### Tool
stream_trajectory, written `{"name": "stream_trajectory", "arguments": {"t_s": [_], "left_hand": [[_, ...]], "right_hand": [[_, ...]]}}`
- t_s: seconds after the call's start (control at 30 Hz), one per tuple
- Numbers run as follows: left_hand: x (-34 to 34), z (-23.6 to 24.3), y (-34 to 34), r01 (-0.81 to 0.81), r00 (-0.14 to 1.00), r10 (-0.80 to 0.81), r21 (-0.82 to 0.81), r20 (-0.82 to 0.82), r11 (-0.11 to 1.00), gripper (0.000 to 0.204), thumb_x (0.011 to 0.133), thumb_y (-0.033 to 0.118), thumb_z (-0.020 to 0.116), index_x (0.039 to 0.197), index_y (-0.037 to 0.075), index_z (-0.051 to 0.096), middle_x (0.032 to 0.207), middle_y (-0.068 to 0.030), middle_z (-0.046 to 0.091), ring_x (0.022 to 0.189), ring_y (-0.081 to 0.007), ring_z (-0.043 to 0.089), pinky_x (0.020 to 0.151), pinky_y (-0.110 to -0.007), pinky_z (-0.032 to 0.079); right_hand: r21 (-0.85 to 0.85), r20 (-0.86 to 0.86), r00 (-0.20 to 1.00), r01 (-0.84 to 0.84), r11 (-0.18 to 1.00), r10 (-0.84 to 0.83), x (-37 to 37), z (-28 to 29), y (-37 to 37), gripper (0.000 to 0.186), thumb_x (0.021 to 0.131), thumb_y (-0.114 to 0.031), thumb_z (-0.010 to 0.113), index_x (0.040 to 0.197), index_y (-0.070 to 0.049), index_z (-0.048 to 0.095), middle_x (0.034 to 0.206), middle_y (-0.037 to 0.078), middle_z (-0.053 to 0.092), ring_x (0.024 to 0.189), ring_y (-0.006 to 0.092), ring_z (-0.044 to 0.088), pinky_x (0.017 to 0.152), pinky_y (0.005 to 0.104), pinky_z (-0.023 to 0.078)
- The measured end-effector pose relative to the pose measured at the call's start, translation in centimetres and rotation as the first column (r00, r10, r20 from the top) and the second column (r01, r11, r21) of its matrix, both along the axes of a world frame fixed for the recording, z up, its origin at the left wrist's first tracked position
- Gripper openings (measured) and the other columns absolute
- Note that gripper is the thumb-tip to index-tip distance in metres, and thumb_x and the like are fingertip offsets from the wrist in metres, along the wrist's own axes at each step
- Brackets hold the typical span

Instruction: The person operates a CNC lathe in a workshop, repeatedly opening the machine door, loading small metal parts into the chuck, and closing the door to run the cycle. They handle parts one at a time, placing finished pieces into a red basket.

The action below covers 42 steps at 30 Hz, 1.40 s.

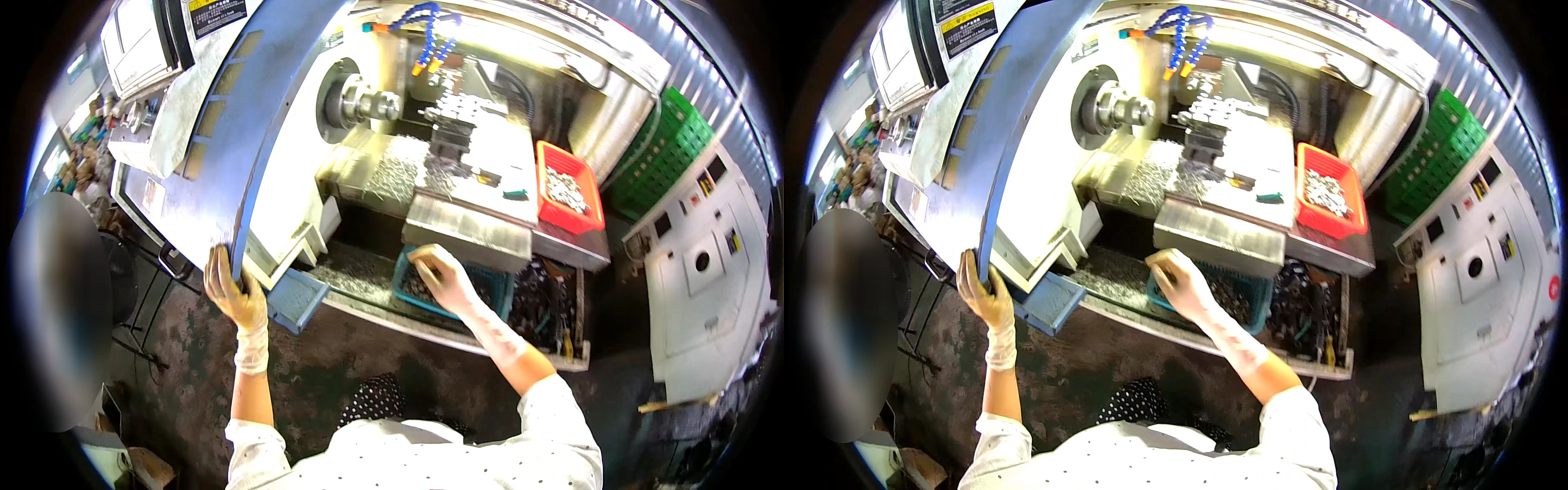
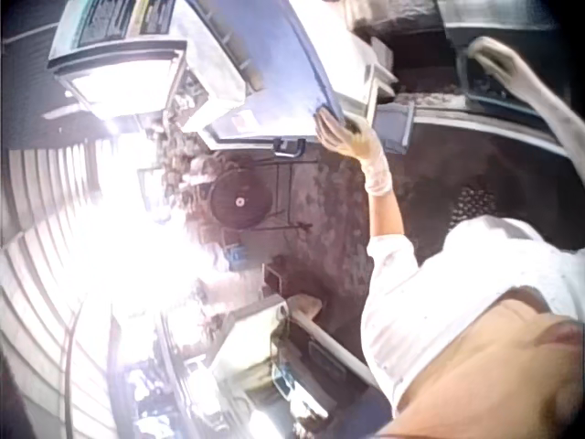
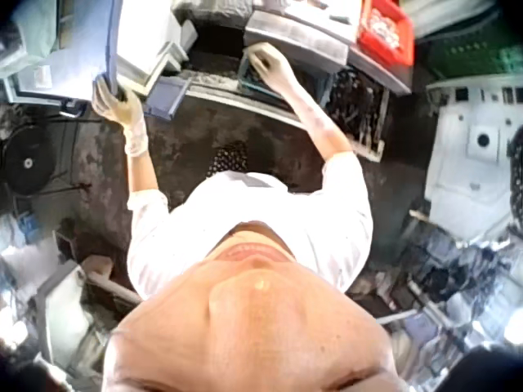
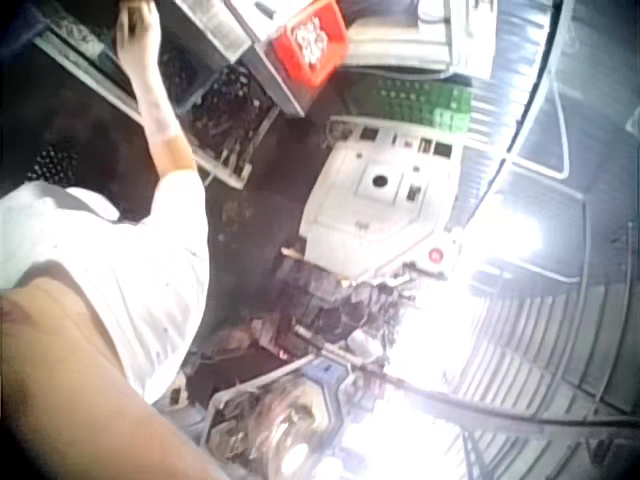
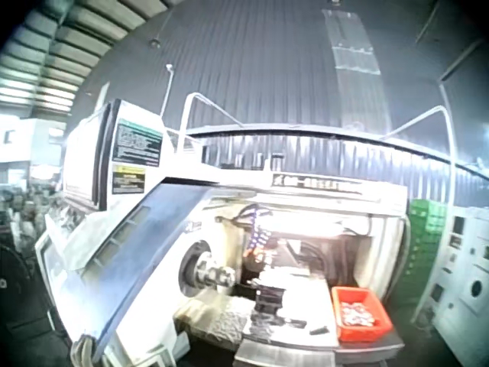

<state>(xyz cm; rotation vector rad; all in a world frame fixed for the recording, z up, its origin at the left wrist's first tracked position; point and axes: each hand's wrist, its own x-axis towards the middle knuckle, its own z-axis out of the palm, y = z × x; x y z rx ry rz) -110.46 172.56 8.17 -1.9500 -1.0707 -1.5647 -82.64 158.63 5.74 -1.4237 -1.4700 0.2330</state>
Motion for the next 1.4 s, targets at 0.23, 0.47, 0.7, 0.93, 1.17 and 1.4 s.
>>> {"name": "stream_trajectory", "arguments": {"t_s": [0.23, 0.47, 0.7, 0.93, 1.17, 1.4], "left_hand": [[1.4, 0.1, 0.2, -0.107, 0.994, 0.108, 0.045, -0.005, 0.993, 0.033, 0.072, -0.006, 0.049, 0.105, -0.005, 0.046, 0.103, -0.0192, 0.050, 0.095, -0.0323, 0.049, 0.083, -0.042, 0.037], [0.2, -1.6, -0.3, -0.118, 0.993, 0.118, -0.009, -0.026, 0.993, 0.033, 0.075, -0.004, 0.049, 0.107, -0.004, 0.042, 0.109, -0.0209, 0.045, 0.102, -0.0355, 0.044, 0.088, -0.045, 0.033], [-0.3, -1.7, -0.5, -0.128, 0.989, 0.124, -0.048, -0.080, 0.991, 0.033, 0.077, -0.001, 0.049, 0.108, -0.001, 0.040, 0.111, -0.0202, 0.043, 0.103, -0.0360, 0.043, 0.089, -0.046, 0.033], [-0.4, -1.9, -0.5, -0.147, 0.988, 0.143, -0.066, -0.061, 0.987, 0.033, 0.078, 0.001, 0.050, 0.109, 0.000, 0.040, 0.111, -0.0199, 0.043, 0.103, -0.0367, 0.043, 0.089, -0.046, 0.033], [0.0, -1.5, -0.1, -0.148, 0.988, 0.146, -0.028, -0.050, 0.989, 0.033, 0.076, -0.003, 0.050, 0.108, -0.003, 0.040, 0.112, -0.0202, 0.043, 0.103, -0.0348, 0.043, 0.089, -0.043, 0.034], [0.5, -1.5, -0.1, -0.221, 0.975, 0.222, -0.027, 0.031, 0.975, 0.033, 0.078, 0.002, 0.050, 0.110, -0.003, 0.044, 0.113, -0.0177, 0.046, 0.104, -0.0306, 0.045, 0.088, -0.038, 0.035]], "right_hand": [[0.184, -0.725, 0.686, 0.279, 0.942, -0.062, 9.5, -0.7, 26.4, 0.011, 0.076, -0.012, 0.052, 0.079, -0.002, 0.056, 0.065, 0.002, 0.054, 0.057, 0.0098, 0.048, 0.050, 0.0232, 0.038], [-0.135, -0.719, 0.603, 0.368, 0.920, -0.347, 18.9, -2.3, 37.7, 0.029, 0.072, -0.031, 0.057, 0.076, -0.002, 0.056, 0.072, 0.006, 0.055, 0.059, 0.0130, 0.051, 0.046, 0.0262, 0.039], [-0.113, -0.868, 0.424, 0.336, 0.935, -0.257, 19.2, -3.1, 38.6, 0.031, 0.070, -0.027, 0.062, 0.078, 0.002, 0.055, 0.065, 0.004, 0.053, 0.052, 0.0108, 0.050, 0.044, 0.0223, 0.042], [-0.076, -0.851, 0.468, 0.338, 0.938, -0.237, 18.5, -1.7, 38.3, 0.027, 0.072, -0.027, 0.060, 0.074, 0.000, 0.056, 0.067, 0.005, 0.054, 0.054, 0.0128, 0.051, 0.048, 0.0243, 0.045], [-0.317, -0.593, 0.732, 0.171, 0.933, -0.335, 16.3, -1.5, 34.0, 0.021, 0.065, -0.022, 0.059, 0.063, -0.002, 0.053, 0.068, 0.007, 0.052, 0.065, 0.0173, 0.052, 0.055, 0.0283, 0.045], [-0.036, 0.501, 0.776, 0.462, 0.886, -0.384, 21.0, 4.1, 14.2, 0.026, 0.058, -0.018, 0.059, 0.078, -0.002, 0.053, 0.098, 0.015, 0.048, 0.090, 0.0285, 0.046, 0.078, 0.0367, 0.039]]}}
